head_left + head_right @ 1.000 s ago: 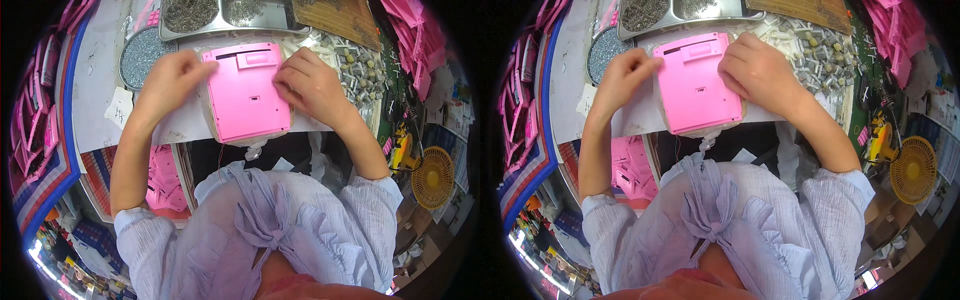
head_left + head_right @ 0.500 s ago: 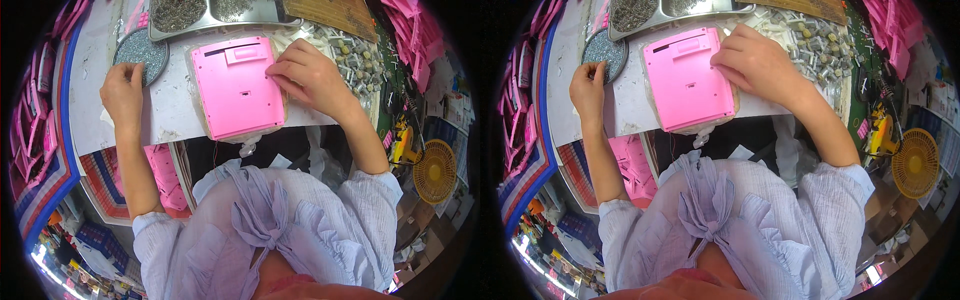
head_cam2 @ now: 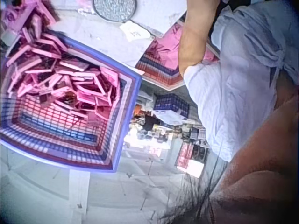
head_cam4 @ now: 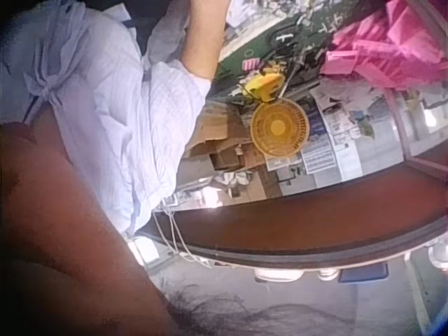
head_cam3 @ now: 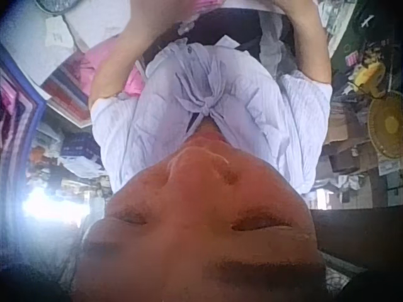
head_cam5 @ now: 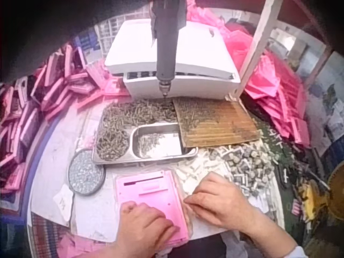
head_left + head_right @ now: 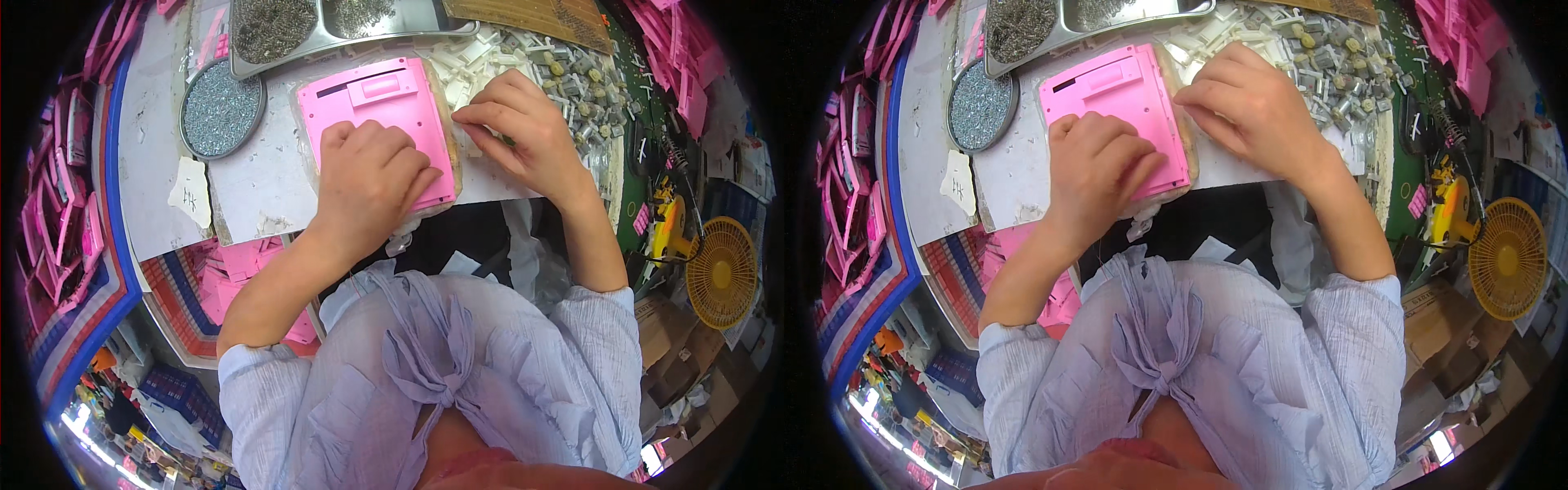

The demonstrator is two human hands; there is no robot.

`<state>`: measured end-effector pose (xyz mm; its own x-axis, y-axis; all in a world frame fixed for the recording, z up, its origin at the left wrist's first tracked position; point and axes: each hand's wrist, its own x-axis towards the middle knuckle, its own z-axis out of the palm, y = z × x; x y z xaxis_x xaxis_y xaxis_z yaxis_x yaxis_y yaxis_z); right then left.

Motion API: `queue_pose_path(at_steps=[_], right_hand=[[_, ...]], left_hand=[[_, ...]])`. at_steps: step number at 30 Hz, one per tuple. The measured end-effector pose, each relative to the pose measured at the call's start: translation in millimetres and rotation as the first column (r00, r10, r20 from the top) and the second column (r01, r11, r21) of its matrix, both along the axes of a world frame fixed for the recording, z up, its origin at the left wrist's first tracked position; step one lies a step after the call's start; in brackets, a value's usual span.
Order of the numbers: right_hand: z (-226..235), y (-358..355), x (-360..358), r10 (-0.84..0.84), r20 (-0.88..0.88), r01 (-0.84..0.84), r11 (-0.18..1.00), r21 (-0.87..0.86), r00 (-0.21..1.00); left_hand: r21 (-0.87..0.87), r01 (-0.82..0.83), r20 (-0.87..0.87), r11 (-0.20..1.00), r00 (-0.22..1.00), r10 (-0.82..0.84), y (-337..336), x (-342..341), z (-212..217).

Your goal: Assembling electronic components into a pink toy casing, including soldering wires and using an electric screwdriver.

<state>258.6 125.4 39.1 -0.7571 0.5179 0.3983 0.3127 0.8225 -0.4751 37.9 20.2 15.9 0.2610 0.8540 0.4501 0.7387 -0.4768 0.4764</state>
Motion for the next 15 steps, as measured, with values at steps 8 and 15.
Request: queue_pose_path(at_steps=[8,15], right_hand=[[5,6,7,-0.034,-0.001,0.034,0.999,0.009,0.999],[26,54,-3,-0.199,-0.222,0.21,0.977,0.028,0.955]], left_hand=[[-0.064,-0.011,-0.074,0.998,0.997,0.006,-6,0,7],[-0.027,-0.603,-0.028,0.797,0.797,0.603,13,-136,0]])
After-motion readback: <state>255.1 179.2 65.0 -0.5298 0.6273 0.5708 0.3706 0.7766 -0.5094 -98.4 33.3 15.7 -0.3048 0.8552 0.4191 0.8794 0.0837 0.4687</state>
